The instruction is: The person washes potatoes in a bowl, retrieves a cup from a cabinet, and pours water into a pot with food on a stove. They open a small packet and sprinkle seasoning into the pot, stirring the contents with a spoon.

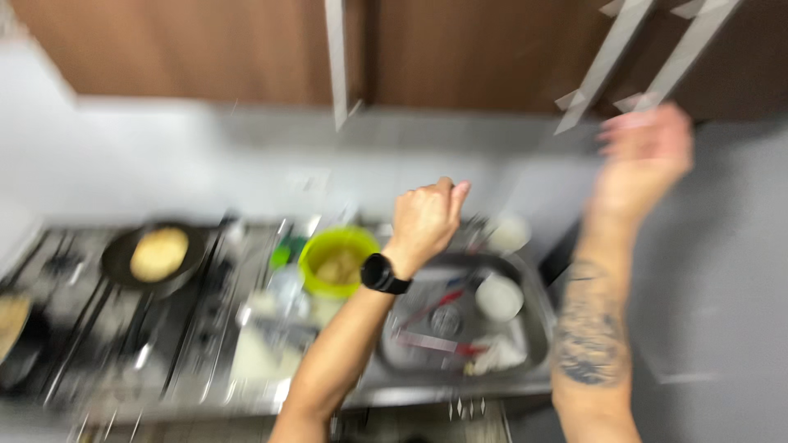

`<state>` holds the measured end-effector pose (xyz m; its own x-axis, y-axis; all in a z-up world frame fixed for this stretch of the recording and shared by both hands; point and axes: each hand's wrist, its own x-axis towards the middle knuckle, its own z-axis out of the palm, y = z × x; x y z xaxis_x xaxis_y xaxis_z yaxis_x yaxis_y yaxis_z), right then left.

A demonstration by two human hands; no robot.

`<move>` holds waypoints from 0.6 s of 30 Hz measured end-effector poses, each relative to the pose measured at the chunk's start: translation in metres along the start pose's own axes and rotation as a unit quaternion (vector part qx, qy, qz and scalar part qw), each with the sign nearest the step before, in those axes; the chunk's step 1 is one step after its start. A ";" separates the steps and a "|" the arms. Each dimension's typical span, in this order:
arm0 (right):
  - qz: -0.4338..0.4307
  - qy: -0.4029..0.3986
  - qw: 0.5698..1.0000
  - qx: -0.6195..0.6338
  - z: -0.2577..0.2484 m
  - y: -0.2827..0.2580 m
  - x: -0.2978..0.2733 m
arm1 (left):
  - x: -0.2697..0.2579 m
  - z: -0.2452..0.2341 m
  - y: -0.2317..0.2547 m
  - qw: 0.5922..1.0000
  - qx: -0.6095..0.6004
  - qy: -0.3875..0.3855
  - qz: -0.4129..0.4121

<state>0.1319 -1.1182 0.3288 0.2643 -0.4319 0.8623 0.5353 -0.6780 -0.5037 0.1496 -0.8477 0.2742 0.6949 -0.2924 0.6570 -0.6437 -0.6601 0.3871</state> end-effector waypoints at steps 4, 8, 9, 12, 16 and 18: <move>-0.007 0.042 0.999 0.021 0.002 -0.004 -0.081 | -0.110 -0.022 -0.090 0.991 0.042 -0.035 -0.123; 0.416 0.008 0.815 0.403 0.077 0.014 -0.222 | -0.216 -0.035 -0.165 0.948 0.073 -0.105 -0.291; 0.425 0.001 0.812 0.400 0.103 0.021 -0.253 | -0.231 -0.040 -0.177 0.944 0.075 -0.110 -0.302; 0.254 -0.425 0.867 0.050 0.175 0.046 -0.349 | -0.269 -0.050 -0.209 0.910 0.088 -0.141 -0.379; 0.177 -0.600 0.770 -0.123 0.256 0.086 -0.444 | -0.268 -0.050 -0.251 0.909 0.089 -0.135 -0.383; 0.151 -0.644 0.735 -0.150 0.280 0.082 -0.460 | -0.256 -0.047 -0.275 0.918 0.082 -0.134 -0.365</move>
<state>0.2791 -0.8089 -0.0948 0.9783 0.2002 -0.0540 0.1462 -0.8505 -0.5052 0.1340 -0.5586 0.0305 0.9898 0.1235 0.0708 0.0655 -0.8368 0.5435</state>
